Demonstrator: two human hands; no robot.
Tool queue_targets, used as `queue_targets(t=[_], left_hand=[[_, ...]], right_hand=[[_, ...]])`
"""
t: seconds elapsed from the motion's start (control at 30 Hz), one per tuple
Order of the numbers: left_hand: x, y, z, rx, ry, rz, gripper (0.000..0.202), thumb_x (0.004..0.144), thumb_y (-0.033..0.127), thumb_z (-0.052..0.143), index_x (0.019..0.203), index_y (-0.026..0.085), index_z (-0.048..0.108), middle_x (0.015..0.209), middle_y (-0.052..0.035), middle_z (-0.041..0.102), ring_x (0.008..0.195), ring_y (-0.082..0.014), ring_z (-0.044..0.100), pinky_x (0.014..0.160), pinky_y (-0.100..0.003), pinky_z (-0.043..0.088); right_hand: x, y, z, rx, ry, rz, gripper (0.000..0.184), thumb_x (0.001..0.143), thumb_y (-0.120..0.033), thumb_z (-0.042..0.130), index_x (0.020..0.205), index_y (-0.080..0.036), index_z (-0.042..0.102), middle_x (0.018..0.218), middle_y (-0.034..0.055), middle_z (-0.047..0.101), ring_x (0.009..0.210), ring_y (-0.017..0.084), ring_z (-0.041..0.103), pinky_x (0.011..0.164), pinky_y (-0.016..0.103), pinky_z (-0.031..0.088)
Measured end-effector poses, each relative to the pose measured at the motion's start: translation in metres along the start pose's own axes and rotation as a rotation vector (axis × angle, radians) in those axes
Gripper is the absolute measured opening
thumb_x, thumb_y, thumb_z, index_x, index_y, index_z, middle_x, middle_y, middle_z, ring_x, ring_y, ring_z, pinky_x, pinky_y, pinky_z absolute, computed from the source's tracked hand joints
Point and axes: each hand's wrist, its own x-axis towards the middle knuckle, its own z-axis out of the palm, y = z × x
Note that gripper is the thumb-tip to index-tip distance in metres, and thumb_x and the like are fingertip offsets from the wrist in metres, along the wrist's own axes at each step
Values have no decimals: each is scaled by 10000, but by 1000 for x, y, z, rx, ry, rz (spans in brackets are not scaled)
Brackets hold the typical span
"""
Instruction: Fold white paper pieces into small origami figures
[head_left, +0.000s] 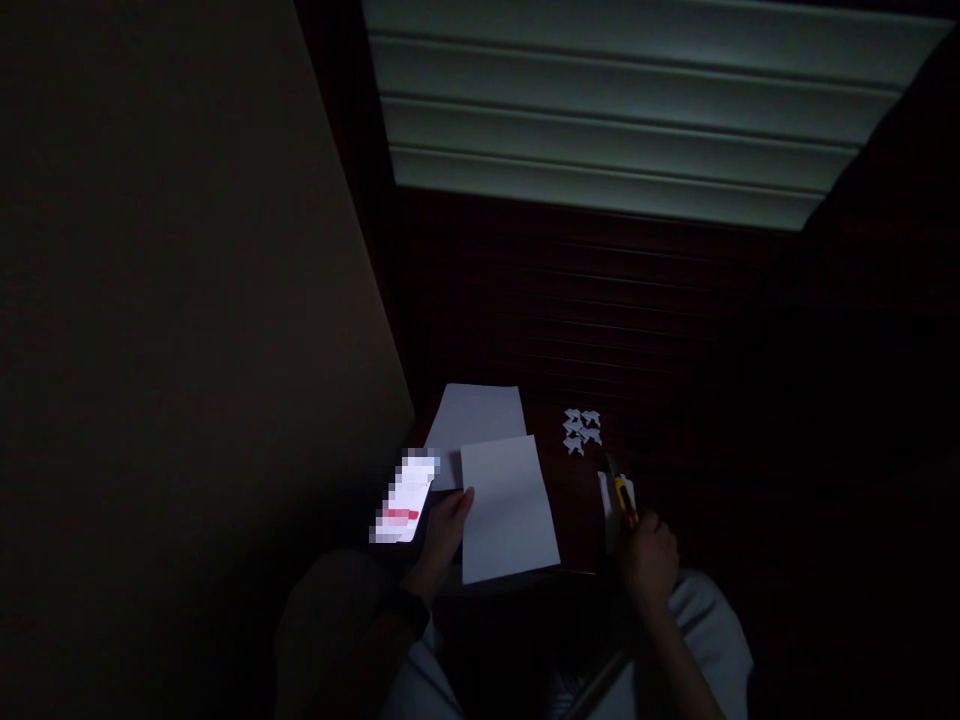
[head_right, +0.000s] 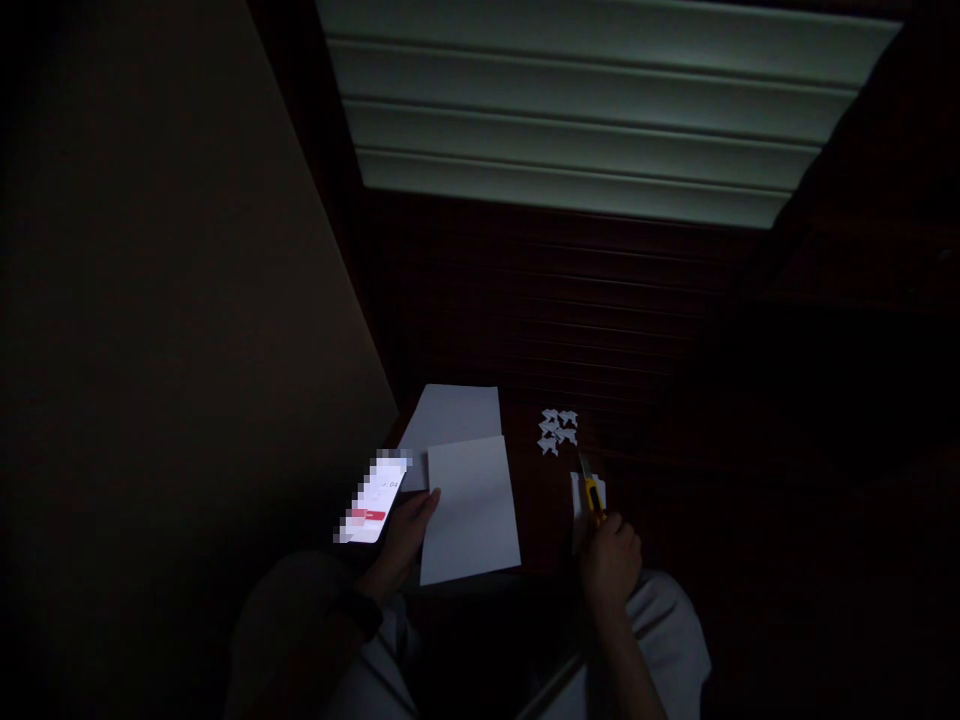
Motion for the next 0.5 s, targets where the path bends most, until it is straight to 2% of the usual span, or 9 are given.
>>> queue_targets(t=[0.17,0.33,0.43,0.5], left_hand=[[2,-5,-2,25,-10,5,481,657,582,523,694,118,643,684,-78,657,667,-221,593,570,-277,429],[6,-17,-3,17,-57,34,445,709,534,511,807,123,649,746,-68,661,694,-213,593,618,-282,437],[7,-19,-4,-14,-78,24,448,704,526,526,839,118,651,790,-77,666,756,-224,596,646,-284,443],[6,-18,-2,-33,-103,16,452,705,525,526,848,116,653,819,-83,668,780,-225,595,659,-282,445]], right_hand=[[-1,-3,8,-19,-8,30,298,861,-333,348,962,-96,497,820,143,532,773,254,521,644,318,341],[-4,1,9,18,-9,10,285,827,-318,406,978,-98,502,830,150,531,771,263,521,646,332,344],[-3,5,5,96,-15,26,314,781,-326,471,986,-92,512,868,177,533,815,297,512,673,368,350],[-1,1,-1,233,22,40,361,782,-359,474,1004,-77,513,926,211,531,888,327,494,721,404,349]])
